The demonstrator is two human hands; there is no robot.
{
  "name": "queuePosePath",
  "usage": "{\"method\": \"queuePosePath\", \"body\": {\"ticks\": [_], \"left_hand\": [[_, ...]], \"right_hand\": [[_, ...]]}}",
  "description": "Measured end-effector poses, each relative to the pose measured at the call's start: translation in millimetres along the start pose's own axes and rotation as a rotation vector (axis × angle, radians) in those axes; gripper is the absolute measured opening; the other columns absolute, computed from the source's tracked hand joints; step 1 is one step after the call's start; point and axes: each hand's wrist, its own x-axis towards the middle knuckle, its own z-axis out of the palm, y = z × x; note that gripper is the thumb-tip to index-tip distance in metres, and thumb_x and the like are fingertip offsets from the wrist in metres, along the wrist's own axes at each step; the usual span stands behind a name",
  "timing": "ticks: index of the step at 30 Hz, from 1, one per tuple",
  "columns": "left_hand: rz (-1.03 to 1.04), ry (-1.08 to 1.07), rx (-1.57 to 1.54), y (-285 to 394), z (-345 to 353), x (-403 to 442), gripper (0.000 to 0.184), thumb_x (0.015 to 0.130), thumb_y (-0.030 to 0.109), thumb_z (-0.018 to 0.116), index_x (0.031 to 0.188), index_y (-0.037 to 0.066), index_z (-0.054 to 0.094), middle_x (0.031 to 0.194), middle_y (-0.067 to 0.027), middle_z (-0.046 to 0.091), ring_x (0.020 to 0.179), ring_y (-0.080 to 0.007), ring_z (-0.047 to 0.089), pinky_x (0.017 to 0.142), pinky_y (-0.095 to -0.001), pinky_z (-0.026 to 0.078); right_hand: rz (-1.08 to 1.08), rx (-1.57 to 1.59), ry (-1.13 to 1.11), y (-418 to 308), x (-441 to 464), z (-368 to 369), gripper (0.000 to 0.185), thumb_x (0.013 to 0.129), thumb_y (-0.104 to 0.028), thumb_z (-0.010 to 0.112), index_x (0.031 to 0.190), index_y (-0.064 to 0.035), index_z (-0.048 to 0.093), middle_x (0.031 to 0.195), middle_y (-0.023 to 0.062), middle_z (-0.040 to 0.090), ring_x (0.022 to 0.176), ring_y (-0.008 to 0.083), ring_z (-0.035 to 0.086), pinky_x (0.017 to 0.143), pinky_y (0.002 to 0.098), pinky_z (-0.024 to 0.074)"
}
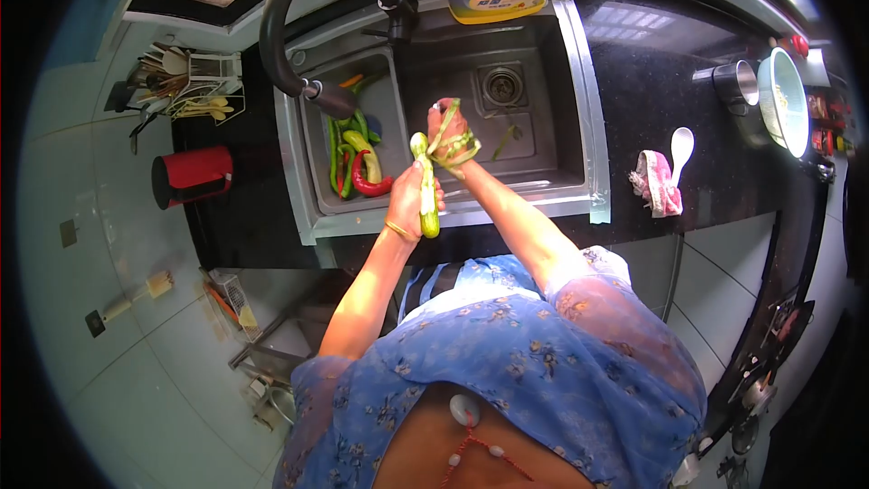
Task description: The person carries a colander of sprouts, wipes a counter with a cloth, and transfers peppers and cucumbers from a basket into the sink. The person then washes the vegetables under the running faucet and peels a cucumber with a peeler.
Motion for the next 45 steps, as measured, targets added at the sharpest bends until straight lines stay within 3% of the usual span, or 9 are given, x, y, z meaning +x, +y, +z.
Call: {"method": "queuePosePath", "body": {"ticks": [5, 14, 28, 32, 35, 38, 41, 44, 45], "left_hand": [[-0.096, -0.092, -0.025, 0.3, 15.1, -16.3, 0.033, 0.096, 0.036, 0.04, 0.098, 0.004, 0.046, 0.074, -0.0082, 0.051, 0.057, -0.0167, 0.051, 0.046, -0.0275, 0.046], [-0.017, -0.036, 0.196, -6.9, 5.6, -10.9, 0.026, 0.094, 0.033, 0.044, 0.107, 0.01, 0.046, 0.07, -0.0062, 0.051, 0.055, -0.015, 0.052, 0.043, -0.0272, 0.046], [-0.016, -0.11, 0.403, -4.5, 15.9, -30.0, 0.044, 0.092, 0.033, 0.05, 0.128, 0.01, 0.038, 0.071, -0.0013, 0.049, 0.055, -0.0091, 0.05, 0.041, -0.0223, 0.045], [0.036, -0.201, 0.47, -5.7, 7.4, -25.4, 0.046, 0.092, 0.03, 0.052, 0.13, 0.01, 0.037, 0.072, -0.0008, 0.049, 0.055, -0.0083, 0.049, 0.041, -0.021, 0.045], [0.075, -0.266, 0.473, -4.1, 7.0, -34.2, 0.043, 0.091, 0.029, 0.053, 0.126, 0.009, 0.039, 0.073, -0.0009, 0.049, 0.055, -0.0081, 0.05, 0.042, -0.0207, 0.045], [0.054, -0.309, 0.398, -2.5, 7.8, -30.8, 0.039, 0.091, 0.029, 0.053, 0.121, 0.008, 0.041, 0.074, -0.0016, 0.051, 0.055, -0.0083, 0.05, 0.043, -0.0209, 0.045], [0.017, -0.329, 0.309, -0.2, 9.2, -28.2, 0.038, 0.091, 0.029, 0.052, 0.121, 0.007, 0.041, 0.073, -0.0029, 0.052, 0.055, -0.0091, 0.051, 0.043, -0.0213, 0.045], [0.051, -0.312, 0.183, 3.3, 13.6, -34.9, 0.037, 0.092, 0.03, 0.049, 0.119, 0.005, 0.042, 0.073, -0.0042, 0.053, 0.056, -0.0113, 0.052, 0.043, -0.022, 0.045], [0.092, -0.294, 0.088, 4.3, 14.1, -36.7, 0.035, 0.093, 0.031, 0.047, 0.115, 0.005, 0.044, 0.073, -0.0048, 0.053, 0.056, -0.0128, 0.054, 0.044, -0.0225, 0.046]], "right_hand": [[0.297, -0.131, 0.147, 45.3, 50.5, 5.6, 0.031, 0.079, -0.021, 0.055, 0.102, -0.0007, 0.054, 0.087, 0.0209, 0.062, 0.084, 0.0343, 0.061, 0.078, 0.0411, 0.0465], [-0.072, -0.266, -0.108, 11.9, 14.0, -17.8, 0.028, 0.082, -0.024, 0.054, 0.105, -0.008, 0.05, 0.082, 0.0202, 0.062, 0.081, 0.04, 0.061, 0.071, 0.0436, 0.0486], [0.115, -0.375, 0.002, 66.2, 55.7, -12.9, 0.032, 0.078, -0.027, 0.054, 0.1, -0.0041, 0.055, 0.078, 0.0203, 0.063, 0.08, 0.0377, 0.062, 0.072, 0.0442, 0.0491], [0.236, -0.074, -0.35, 56.2, 40.0, 0.3, 0.031, 0.073, -0.025, 0.056, 0.09, 0.0003, 0.062, 0.085, 0.017, 0.065, 0.079, 0.0309, 0.063, 0.071, 0.0391, 0.0478], [0.174, -0.381, -0.357, 66.0, 53.2, -12.3, 0.029, 0.07, -0.02, 0.059, 0.091, 0.0008, 0.059, 0.079, 0.0138, 0.063, 0.075, 0.0278, 0.062, 0.068, 0.0375, 0.0471], [0.289, 0.05, -0.245, 66.8, 48.0, -8.8, 0.022, 0.071, -0.015, 0.061, 0.088, -0.0011, 0.059, 0.069, 0.0088, 0.059, 0.06, 0.0192, 0.058, 0.054, 0.031, 0.0445], [0.399, 0.371, -0.706, 49.6, 41.2, -9.1, 0.02, 0.073, -0.016, 0.061, 0.086, -0.0007, 0.06, 0.065, 0.008, 0.057, 0.056, 0.0153, 0.056, 0.05, 0.0283, 0.0432], [0.054, -0.323, -0.258, 62.8, 35.5, -4.6, 0.021, 0.075, -0.019, 0.058, 0.084, 0.0001, 0.062, 0.063, 0.0104, 0.058, 0.062, 0.0175, 0.059, 0.056, 0.0313, 0.0464], [0.148, -0.286, -0.247, 76.9, 37.7, 0.9, 0.026, 0.076, -0.021, 0.057, 0.088, 0.0013, 0.062, 0.074, 0.015, 0.063, 0.074, 0.0239, 0.063, 0.066, 0.0349, 0.0485]]}}
